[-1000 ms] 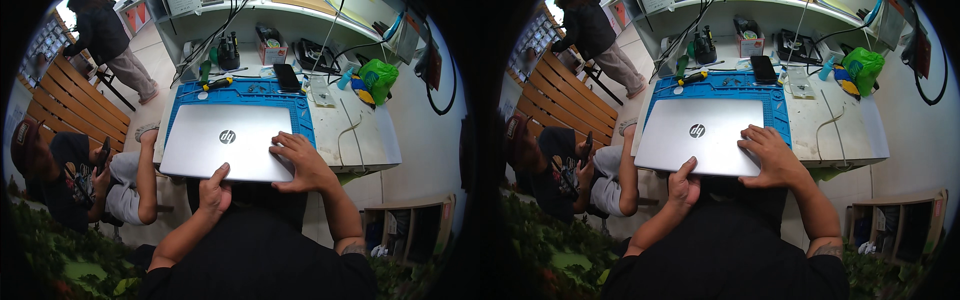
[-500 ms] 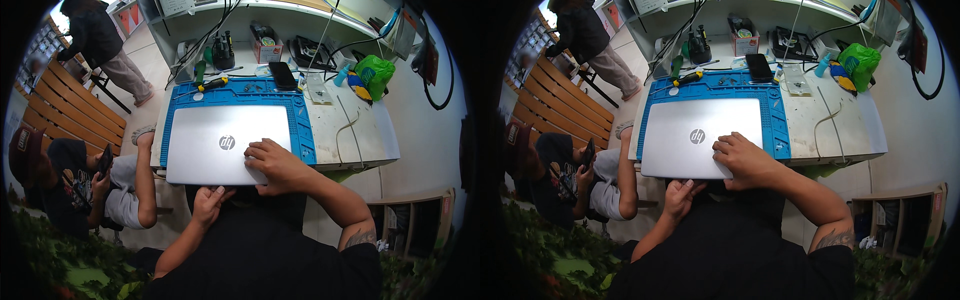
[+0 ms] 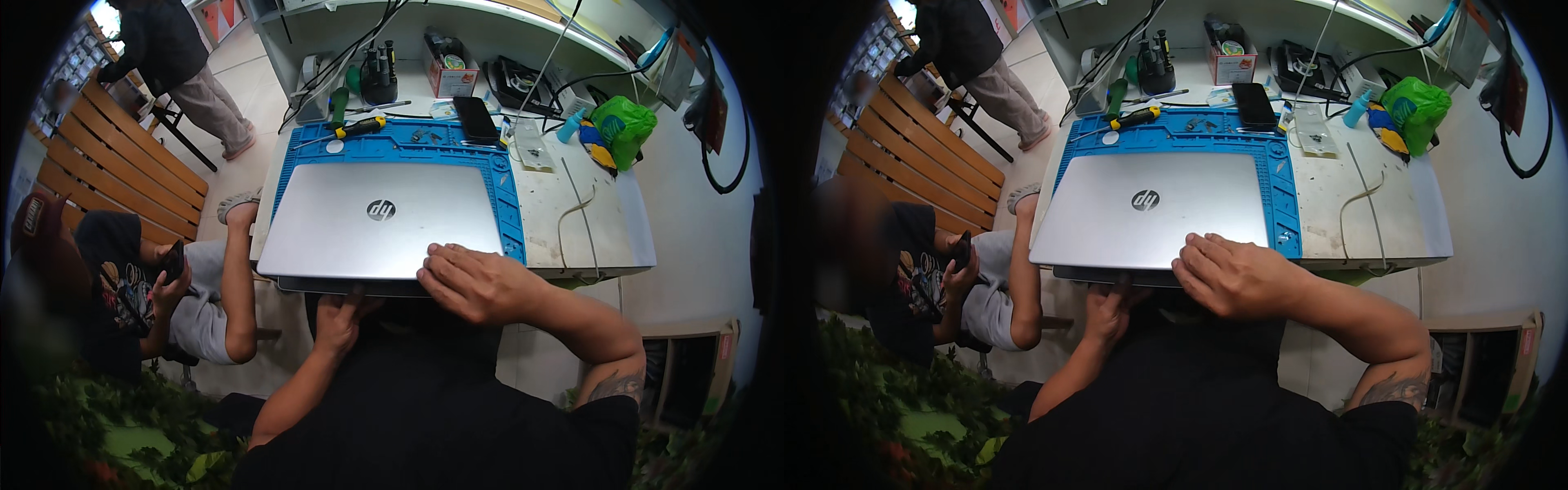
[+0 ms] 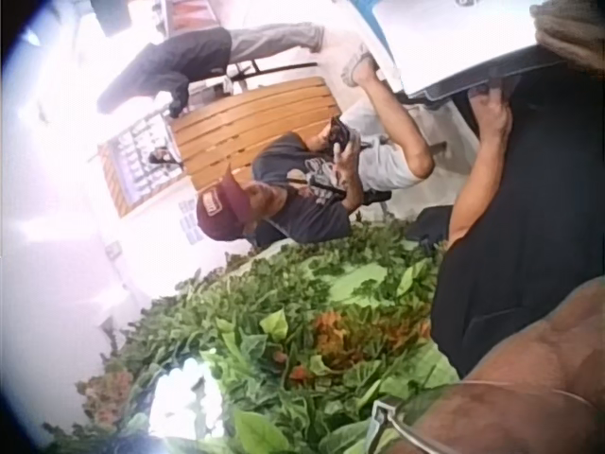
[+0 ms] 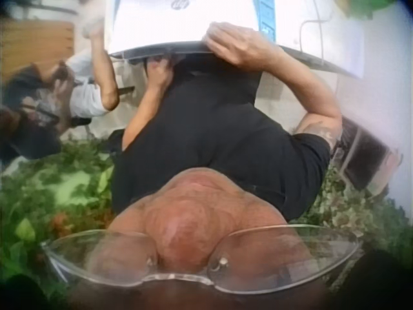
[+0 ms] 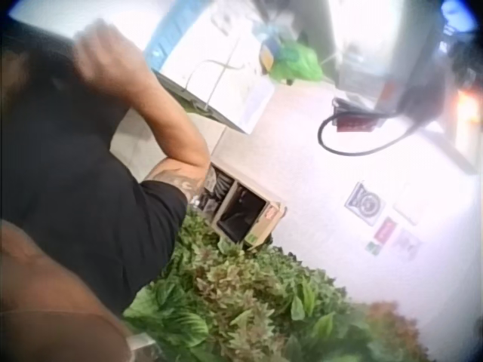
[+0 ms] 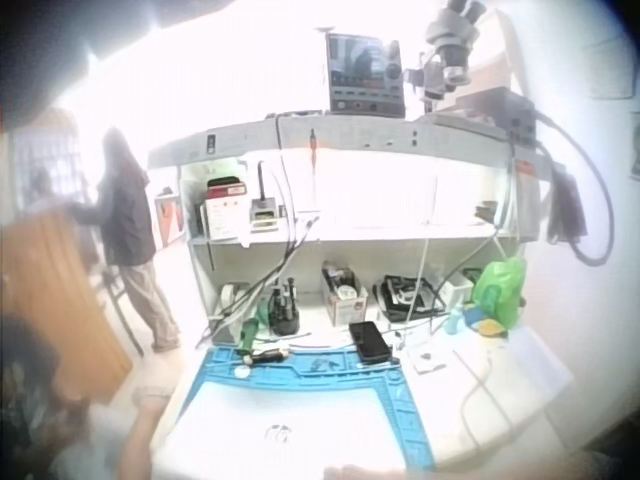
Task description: The person opens a drawer to retrieve a screwdriver, then removes screws from the back of a laptop on a workbench. The person peels off a rubber strip from the bottom of the laptop, removes additional screws, and then flips the laptop over to open the screen lid and begin prying the keyboard bezel.
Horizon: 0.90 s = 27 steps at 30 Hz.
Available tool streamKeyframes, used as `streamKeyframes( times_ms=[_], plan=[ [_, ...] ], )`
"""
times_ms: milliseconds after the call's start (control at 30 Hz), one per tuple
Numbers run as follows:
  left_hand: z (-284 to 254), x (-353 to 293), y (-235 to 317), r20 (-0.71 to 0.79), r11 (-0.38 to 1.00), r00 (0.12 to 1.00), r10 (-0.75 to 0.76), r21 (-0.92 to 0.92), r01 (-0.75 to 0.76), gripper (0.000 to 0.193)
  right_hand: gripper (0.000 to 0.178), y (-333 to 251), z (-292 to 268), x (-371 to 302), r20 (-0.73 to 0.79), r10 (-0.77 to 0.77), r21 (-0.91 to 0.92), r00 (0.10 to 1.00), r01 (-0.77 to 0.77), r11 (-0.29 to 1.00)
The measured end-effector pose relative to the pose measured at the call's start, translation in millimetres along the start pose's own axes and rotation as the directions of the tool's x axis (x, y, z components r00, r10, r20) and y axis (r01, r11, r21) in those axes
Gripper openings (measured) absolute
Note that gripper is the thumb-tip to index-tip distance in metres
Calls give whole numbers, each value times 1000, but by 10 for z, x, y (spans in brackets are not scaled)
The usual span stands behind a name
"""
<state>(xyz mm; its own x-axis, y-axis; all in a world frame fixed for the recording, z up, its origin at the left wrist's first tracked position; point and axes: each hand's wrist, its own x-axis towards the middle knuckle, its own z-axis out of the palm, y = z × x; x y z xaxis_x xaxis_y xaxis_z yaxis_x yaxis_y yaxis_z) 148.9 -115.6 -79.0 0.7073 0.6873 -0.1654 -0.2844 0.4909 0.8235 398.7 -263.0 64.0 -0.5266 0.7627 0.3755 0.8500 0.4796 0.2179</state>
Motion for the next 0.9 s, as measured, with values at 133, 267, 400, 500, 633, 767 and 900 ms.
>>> streamKeyframes(
  times_ms=[133,267,400,500,633,767,900],
  plan=[
    [65,10,51,-27,999,999,-32,-13,31,28,40,259,-291,120,-53,34,-82,998,-39,996],
    [56,24,66,25,998,998,-53,37,52,29,42,533,-453,268,-116,153,-83,981,-163,983],
    [36,22,51,9,998,998,-58,36,57,27,41,818,-524,393,-158,239,20,958,-238,971],
    [40,13,68,-6,998,998,-62,30,62,26,46,967,-520,451,-233,241,48,942,-237,970],
    [10,53,2,3,997,998,-68,20,68,25,41,1086,-581,451,-207,293,90,933,-280,956],
    [71,25,22,-37,998,998,-54,21,55,26,37,1244,-588,494,-157,333,158,930,-310,938],
    [98,33,29,-47,1000,999,-15,0,15,26,30,1488,-571,548,-150,329,178,932,-302,937]
  ],
)
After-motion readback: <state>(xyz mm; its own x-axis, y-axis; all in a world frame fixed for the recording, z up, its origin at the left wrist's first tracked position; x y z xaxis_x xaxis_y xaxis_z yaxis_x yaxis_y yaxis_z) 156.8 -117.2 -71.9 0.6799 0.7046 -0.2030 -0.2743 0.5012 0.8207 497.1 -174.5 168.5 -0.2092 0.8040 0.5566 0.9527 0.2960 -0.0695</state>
